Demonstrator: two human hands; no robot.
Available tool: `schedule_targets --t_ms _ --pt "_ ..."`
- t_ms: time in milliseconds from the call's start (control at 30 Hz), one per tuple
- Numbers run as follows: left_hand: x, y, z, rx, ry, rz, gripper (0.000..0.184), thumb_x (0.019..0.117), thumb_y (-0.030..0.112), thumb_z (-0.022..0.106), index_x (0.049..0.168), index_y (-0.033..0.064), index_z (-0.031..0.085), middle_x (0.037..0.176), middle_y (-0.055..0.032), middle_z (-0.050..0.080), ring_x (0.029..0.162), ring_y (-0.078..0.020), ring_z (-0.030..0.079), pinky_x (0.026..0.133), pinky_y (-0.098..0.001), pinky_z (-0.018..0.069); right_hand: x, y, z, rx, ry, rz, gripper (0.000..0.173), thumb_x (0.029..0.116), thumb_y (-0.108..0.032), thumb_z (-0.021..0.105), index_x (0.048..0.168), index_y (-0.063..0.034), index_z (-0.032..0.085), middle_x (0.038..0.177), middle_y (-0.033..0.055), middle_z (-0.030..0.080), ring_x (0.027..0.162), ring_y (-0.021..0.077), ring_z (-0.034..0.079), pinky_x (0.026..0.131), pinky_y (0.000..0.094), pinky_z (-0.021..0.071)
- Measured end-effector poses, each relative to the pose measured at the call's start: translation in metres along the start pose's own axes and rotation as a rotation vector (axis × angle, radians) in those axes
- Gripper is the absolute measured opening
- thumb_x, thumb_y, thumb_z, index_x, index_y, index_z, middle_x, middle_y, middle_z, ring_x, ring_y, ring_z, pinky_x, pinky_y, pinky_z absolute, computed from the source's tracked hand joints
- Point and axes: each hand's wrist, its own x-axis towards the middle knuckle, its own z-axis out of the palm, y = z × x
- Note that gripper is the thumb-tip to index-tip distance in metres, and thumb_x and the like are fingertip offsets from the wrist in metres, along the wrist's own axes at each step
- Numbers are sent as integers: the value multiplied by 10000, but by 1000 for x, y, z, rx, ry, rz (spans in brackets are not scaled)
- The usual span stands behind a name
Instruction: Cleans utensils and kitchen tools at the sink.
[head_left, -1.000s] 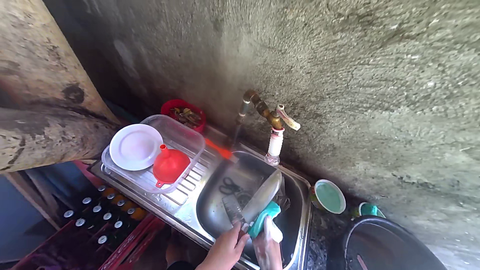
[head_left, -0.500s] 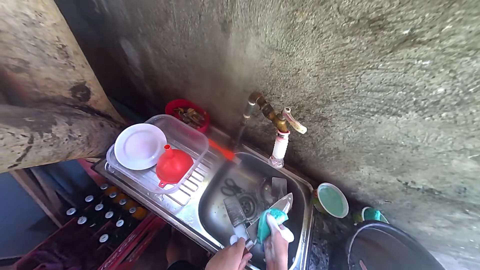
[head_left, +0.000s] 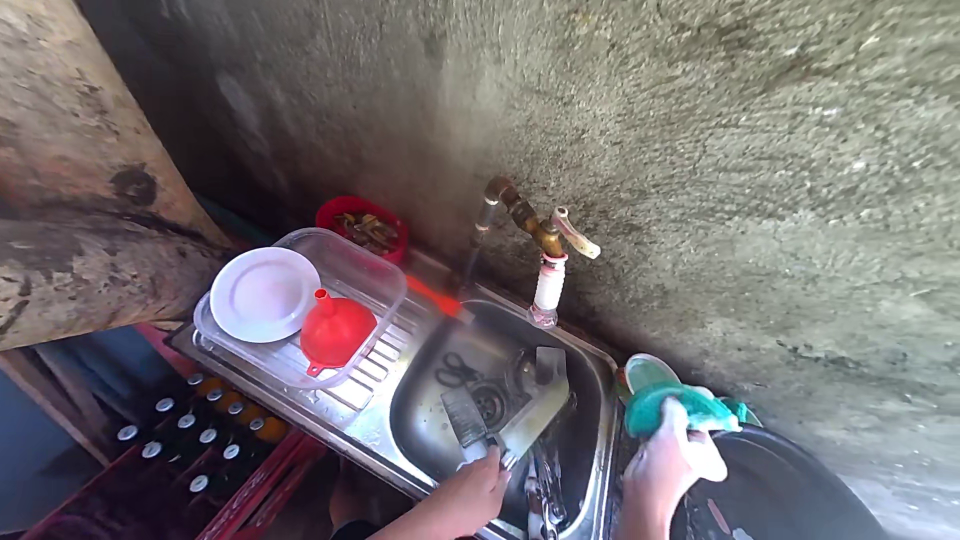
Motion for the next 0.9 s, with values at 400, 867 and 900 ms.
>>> schedule_targets --t_ms 400,867,900 --pt "101 57 61 -366 11 -167 724 1044 225 536 1561 -82 133 1507 -303 428 1379 -357 495 1145 -477 409 -57 16 -54 80 -123 214 98 962 -72 570 941 -3 636 736 -20 649 673 22 660 644 205 577" --pt "110 -50 24 33 -10 -502 561 1065 424 500 1313 -71 590 1303 -285 618 1196 -402 626 1024 -565 477 -73 15 -48 380 -252 709 235 1088 -184 363 1237 -61 495 950 29 643 846 89 677 747 282 594" --pt "116 -53 29 -14 -4 -523 564 1063 429 508 1320 -67 585 1295 -277 624 1169 -388 643 1012 -552 492 -73 13 -47 406 -253 728 238 1090 -195 352 1238 -72 492 963 30 640 859 92 675 753 287 592"
